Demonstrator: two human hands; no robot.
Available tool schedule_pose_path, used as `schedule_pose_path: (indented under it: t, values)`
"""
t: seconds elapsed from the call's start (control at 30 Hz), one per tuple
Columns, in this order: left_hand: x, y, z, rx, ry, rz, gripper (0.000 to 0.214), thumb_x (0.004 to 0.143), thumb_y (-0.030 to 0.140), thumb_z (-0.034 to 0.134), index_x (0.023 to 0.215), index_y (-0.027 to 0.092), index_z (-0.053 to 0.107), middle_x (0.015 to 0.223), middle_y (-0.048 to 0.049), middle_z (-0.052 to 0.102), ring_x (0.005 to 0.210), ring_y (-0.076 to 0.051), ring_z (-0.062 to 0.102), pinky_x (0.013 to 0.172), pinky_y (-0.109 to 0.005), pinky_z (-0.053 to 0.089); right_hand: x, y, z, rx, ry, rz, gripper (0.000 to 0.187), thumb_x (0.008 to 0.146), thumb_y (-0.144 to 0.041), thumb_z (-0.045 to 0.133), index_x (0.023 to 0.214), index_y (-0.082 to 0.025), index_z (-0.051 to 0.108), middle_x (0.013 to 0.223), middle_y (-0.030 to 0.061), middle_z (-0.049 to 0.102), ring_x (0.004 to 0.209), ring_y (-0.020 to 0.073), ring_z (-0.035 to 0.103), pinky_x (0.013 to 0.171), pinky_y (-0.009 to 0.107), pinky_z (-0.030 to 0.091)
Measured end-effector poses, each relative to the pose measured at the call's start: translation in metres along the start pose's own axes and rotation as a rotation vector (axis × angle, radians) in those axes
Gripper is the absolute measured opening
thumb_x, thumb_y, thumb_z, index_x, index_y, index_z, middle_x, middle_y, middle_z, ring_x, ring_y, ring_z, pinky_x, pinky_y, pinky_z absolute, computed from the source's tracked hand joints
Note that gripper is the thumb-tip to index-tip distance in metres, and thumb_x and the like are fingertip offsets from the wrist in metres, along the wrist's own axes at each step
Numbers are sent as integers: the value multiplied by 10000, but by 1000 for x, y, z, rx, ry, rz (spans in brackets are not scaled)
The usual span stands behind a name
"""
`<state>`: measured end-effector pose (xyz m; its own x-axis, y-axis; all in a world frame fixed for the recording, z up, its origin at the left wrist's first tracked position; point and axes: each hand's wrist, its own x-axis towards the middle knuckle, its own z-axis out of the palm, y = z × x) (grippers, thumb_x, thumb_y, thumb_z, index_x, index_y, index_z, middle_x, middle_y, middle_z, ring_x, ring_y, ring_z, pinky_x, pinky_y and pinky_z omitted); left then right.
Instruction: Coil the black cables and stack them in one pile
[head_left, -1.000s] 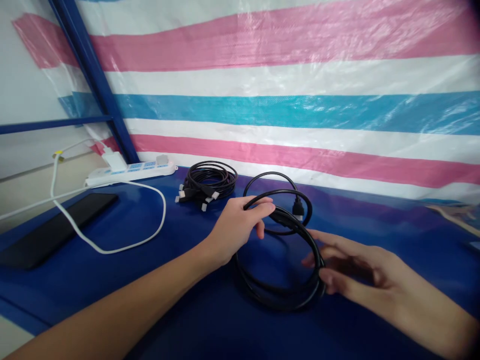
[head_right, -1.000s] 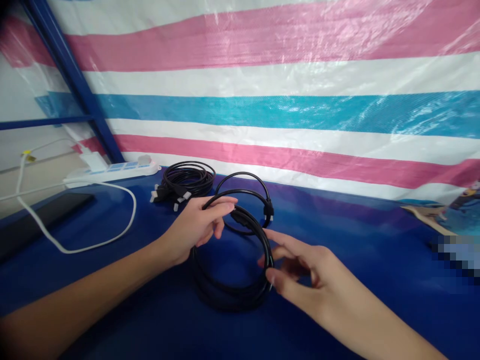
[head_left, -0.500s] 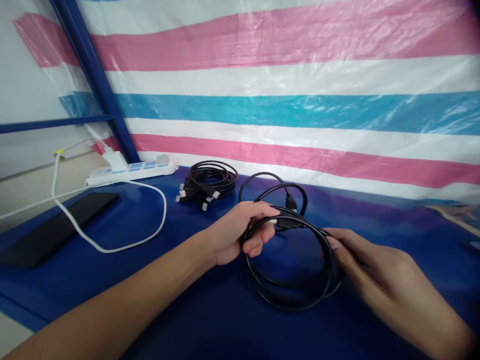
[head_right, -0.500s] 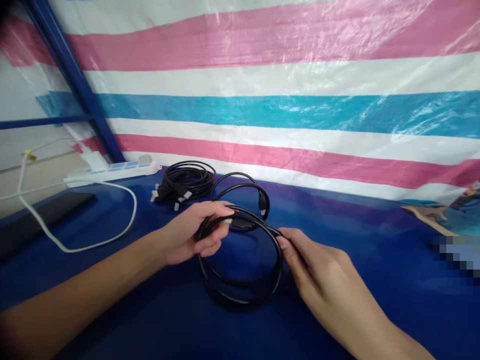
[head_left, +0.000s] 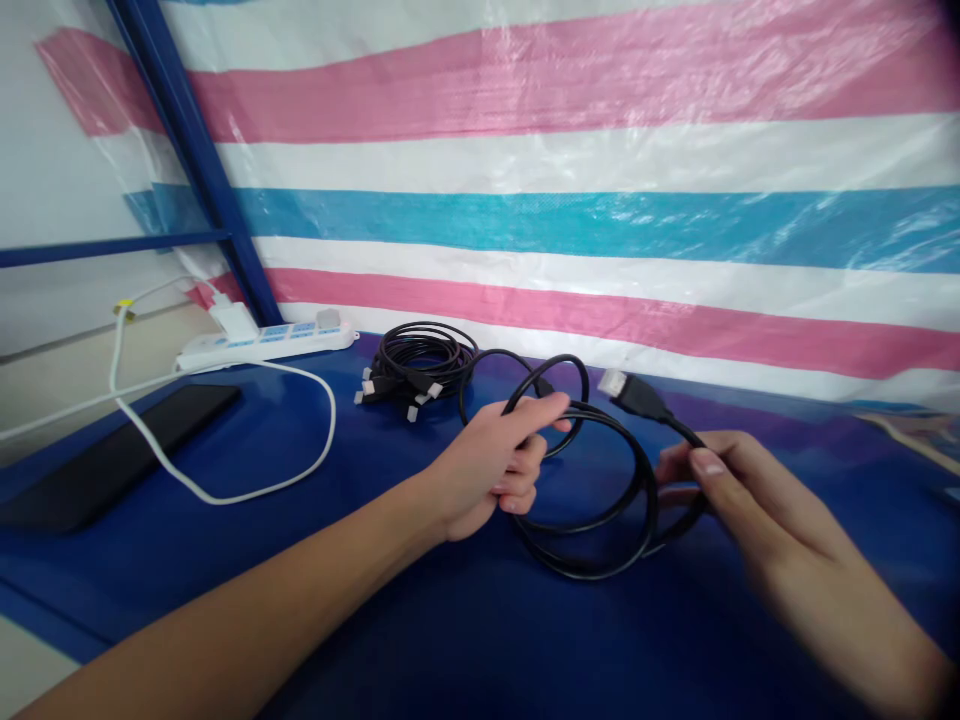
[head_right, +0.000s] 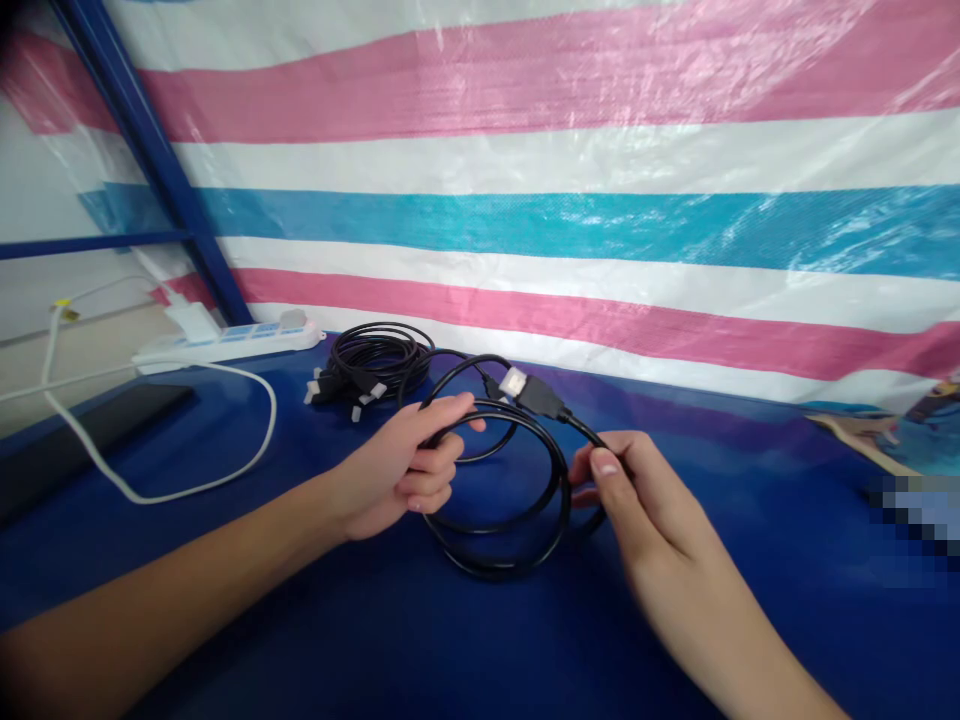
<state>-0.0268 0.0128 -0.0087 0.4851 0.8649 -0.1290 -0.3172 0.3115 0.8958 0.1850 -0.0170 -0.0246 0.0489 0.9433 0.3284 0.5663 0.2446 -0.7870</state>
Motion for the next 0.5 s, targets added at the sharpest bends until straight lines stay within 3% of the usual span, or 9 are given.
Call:
schedule_pose_path:
  t: [0.1, 0.2, 0.23, 0.3, 0.4, 0.5]
  values:
    - [-2, -2, 6, 86, -77, -8, 290, 712, 306, 724, 724, 194, 456, 423, 130, 213, 354, -16, 146, 342, -154, 188, -4, -5, 4, 141, -67, 24, 331, 830, -575, 507, 866, -247, 526, 824, 24, 678, 770, 172, 636, 698, 253, 507]
    - [-2, -8, 9, 211, -82, 16, 284, 674, 258, 733, 729, 191, 463, 408, 128, 267, 327, -18, 206, 347, -174, 255, -8, -9, 4, 259, -186, 63, 314, 772, -503, 639, 928, -289, 469, 514, -79, 568, 428, 119, 524, 430, 198, 414]
    - [-1, -11, 10, 255, -55, 32, 255, 691, 258, 707, 822, 201, 497, 413, 126, 300, 316, -32, 250, 355, -187, 296, -9, -10, 3, 272, -192, 94, 366, 749, -497, 666, 986, -309, 460, 451, -105, 511, 346, 106, 449, 359, 185, 345]
    - [-2, -16, 11, 421, 46, 114, 412, 745, 262, 631, 1125, 262, 472, 455, 116, 393, 336, -79, 380, 409, -232, 393, -9, -11, 2, 248, -175, 151, 428, 731, -519, 670, 1052, -317, 473, 401, -114, 455, 296, 95, 368, 315, 172, 259]
    - [-4, -22, 14, 906, 269, 433, 614, 775, 224, 540, 1345, 336, 342, 684, 39, 585, 645, -175, 614, 661, -354, 502, -9, -9, -2, 118, -216, 161, 345, 764, -580, 595, 819, -241, 562, 381, -69, 436, 332, 85, 360, 333, 169, 244]
    - [-5, -20, 16, 1270, 447, 680, 629, 720, 203, 560, 1329, 236, 406, 1161, -75, 592, 1149, -257, 518, 1005, -468, 369, -7, -7, -5, 47, -278, 170, 400, 769, -604, 566, 684, -214, 554, 393, -50, 449, 326, 78, 353, 316, 169, 245]
